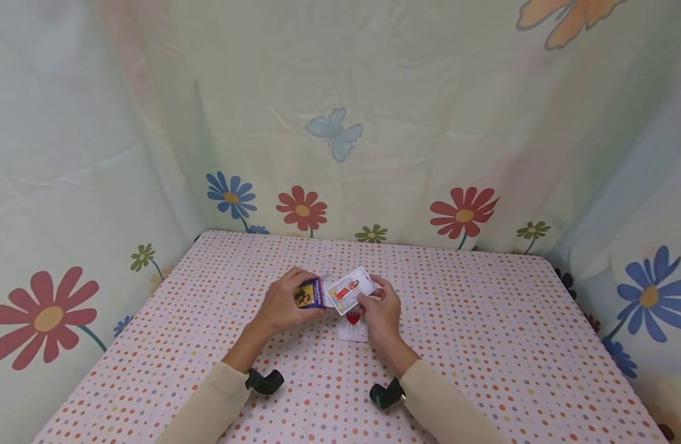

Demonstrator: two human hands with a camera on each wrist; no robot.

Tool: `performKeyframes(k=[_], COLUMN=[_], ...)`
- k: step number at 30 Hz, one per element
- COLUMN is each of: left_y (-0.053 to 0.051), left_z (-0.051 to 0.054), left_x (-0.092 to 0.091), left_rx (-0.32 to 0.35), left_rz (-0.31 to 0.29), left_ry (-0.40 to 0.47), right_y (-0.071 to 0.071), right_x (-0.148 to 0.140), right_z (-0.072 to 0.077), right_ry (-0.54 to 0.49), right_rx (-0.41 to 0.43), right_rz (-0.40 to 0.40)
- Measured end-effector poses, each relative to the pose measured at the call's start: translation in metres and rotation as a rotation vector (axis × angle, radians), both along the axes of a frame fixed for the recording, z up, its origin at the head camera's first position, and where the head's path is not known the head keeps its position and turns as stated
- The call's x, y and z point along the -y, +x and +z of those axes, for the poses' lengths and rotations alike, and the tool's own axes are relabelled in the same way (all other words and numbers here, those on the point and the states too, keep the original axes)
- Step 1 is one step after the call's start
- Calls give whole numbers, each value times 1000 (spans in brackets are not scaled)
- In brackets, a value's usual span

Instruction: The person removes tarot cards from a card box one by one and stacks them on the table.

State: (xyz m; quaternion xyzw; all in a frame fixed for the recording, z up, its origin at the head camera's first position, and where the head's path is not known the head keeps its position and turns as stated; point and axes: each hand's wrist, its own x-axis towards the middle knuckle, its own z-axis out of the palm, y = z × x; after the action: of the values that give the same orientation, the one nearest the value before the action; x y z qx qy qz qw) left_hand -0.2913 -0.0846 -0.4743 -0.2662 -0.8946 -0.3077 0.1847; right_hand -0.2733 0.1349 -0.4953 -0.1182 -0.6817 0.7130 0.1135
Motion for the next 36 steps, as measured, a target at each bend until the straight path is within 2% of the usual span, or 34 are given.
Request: performKeyframes(k=[7,14,19,26,31,36], left_y=[1,1,0,0,1,1], left_z=[3,3,2,3,4,5], left_x=[0,2,3,3,3,3], left_rx=[30,19,0,-9,-12,-11], left_rz=[11,11,9,12,19,20], left_ry=[2,-8,-9,-12,-16,-18], right_y=[-1,-1,-3,-5,-7,-9], right_x=[-5,-9,-12,-11,-11,-10], right_z=[0,1,2,1,1,0], right_ry=[19,34,106,280,348,407], right_rx=[27,66,68,117,149,140], right_rz=[4,35,67,87,123,150])
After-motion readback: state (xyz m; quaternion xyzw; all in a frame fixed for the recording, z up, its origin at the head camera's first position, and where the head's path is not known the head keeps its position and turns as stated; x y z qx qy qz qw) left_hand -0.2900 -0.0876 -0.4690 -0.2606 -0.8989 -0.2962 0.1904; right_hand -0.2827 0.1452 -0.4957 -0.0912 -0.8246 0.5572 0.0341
